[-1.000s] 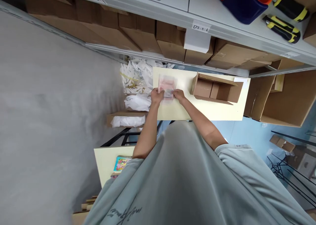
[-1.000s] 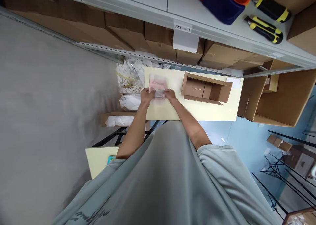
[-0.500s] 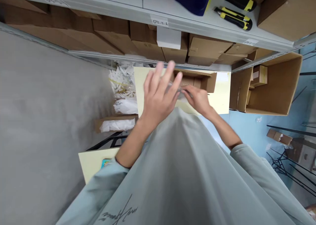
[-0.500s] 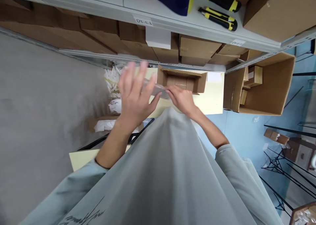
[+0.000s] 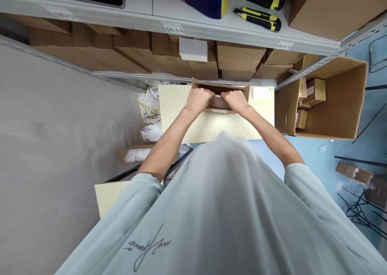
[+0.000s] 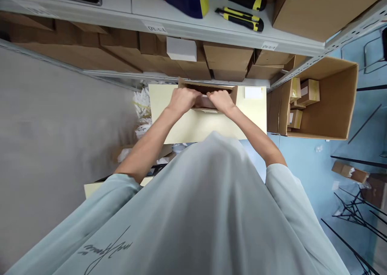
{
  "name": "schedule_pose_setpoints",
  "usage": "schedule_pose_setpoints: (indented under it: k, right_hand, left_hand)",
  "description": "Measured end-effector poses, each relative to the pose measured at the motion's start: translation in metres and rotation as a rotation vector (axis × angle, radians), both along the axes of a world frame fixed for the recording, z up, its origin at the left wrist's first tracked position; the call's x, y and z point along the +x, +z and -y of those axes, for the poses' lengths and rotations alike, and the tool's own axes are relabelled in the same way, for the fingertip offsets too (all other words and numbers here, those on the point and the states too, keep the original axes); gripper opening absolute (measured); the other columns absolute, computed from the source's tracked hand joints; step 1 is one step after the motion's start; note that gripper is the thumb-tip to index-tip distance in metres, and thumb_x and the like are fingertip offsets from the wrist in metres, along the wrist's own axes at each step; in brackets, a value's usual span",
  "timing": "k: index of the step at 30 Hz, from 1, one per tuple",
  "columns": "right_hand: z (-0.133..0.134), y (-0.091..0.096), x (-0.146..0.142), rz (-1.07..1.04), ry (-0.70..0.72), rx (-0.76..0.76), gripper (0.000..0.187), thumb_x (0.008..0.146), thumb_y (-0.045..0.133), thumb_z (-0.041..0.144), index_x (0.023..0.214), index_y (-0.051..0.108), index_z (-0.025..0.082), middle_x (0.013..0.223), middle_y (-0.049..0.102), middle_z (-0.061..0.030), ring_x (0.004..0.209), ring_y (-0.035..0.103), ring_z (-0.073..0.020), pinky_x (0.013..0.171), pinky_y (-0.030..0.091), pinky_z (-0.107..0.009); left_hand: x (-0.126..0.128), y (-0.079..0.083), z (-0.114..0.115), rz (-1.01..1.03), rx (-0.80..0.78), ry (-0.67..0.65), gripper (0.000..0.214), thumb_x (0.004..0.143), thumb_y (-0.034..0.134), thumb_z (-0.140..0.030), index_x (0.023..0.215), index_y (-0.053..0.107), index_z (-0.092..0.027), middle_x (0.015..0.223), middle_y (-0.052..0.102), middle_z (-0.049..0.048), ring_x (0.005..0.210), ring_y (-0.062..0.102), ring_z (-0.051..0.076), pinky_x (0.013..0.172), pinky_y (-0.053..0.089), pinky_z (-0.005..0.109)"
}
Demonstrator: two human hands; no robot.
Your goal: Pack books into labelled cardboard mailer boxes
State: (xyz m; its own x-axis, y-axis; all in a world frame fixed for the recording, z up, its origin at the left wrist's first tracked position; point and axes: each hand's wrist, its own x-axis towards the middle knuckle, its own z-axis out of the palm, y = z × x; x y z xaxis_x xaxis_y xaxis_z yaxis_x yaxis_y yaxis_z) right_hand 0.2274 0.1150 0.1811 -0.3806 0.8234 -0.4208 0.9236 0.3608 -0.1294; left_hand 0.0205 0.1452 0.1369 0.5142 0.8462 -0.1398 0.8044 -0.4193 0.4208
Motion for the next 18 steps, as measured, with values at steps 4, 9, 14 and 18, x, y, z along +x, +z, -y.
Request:
schedule_pose_setpoints:
  k: [4, 9, 14, 18]
  right_hand:
    - [-0.004, -0.033, -0.006, 0.020, 0.017, -0.102, 0.043, 0.109, 0.048, 0.001, 0.136, 0.081, 0.006, 0.137, 0.083, -0.0294, 0.130, 0.081, -0.0381, 0.103, 0.060, -0.046]
    - [-0.007, -0.057, -0.009, -0.072, -0.109, -0.130, 0.036, 0.105, 0.057, 0.002, 0.125, 0.086, 0.005, 0.137, 0.083, -0.0318, 0.130, 0.079, -0.0387, 0.110, 0.058, -0.049]
    - [0.006, -0.059, 0.006, -0.184, -0.203, -0.149, 0.047, 0.107, 0.053, 0.004, 0.145, 0.080, 0.011, 0.150, 0.079, -0.0254, 0.134, 0.077, -0.0381, 0.116, 0.059, -0.052]
    - [0.019, -0.049, 0.040, -0.270, -0.224, -0.035, 0.064, 0.108, 0.050, 0.010, 0.171, 0.060, 0.012, 0.182, 0.055, -0.0179, 0.156, 0.064, -0.0413, 0.127, 0.057, -0.058]
  left_hand:
    - [0.007, -0.036, -0.003, -0.165, -0.160, 0.034, 0.039, 0.097, 0.058, -0.012, 0.120, 0.089, -0.015, 0.110, 0.086, 0.0179, 0.131, 0.078, 0.041, 0.120, 0.054, 0.057]
    - [0.013, -0.051, -0.006, -0.114, -0.215, 0.093, 0.037, 0.088, 0.068, -0.010, 0.116, 0.091, -0.017, 0.110, 0.084, 0.0216, 0.131, 0.077, 0.047, 0.118, 0.055, 0.060]
    - [-0.003, -0.049, 0.003, -0.064, -0.214, 0.042, 0.061, 0.087, 0.080, -0.015, 0.147, 0.081, -0.023, 0.135, 0.082, 0.0204, 0.135, 0.074, 0.048, 0.122, 0.057, 0.063]
    - [-0.032, -0.044, 0.024, 0.066, -0.066, 0.127, 0.063, 0.090, 0.088, -0.023, 0.151, 0.076, -0.021, 0.162, 0.069, 0.0217, 0.155, 0.058, 0.050, 0.131, 0.048, 0.067]
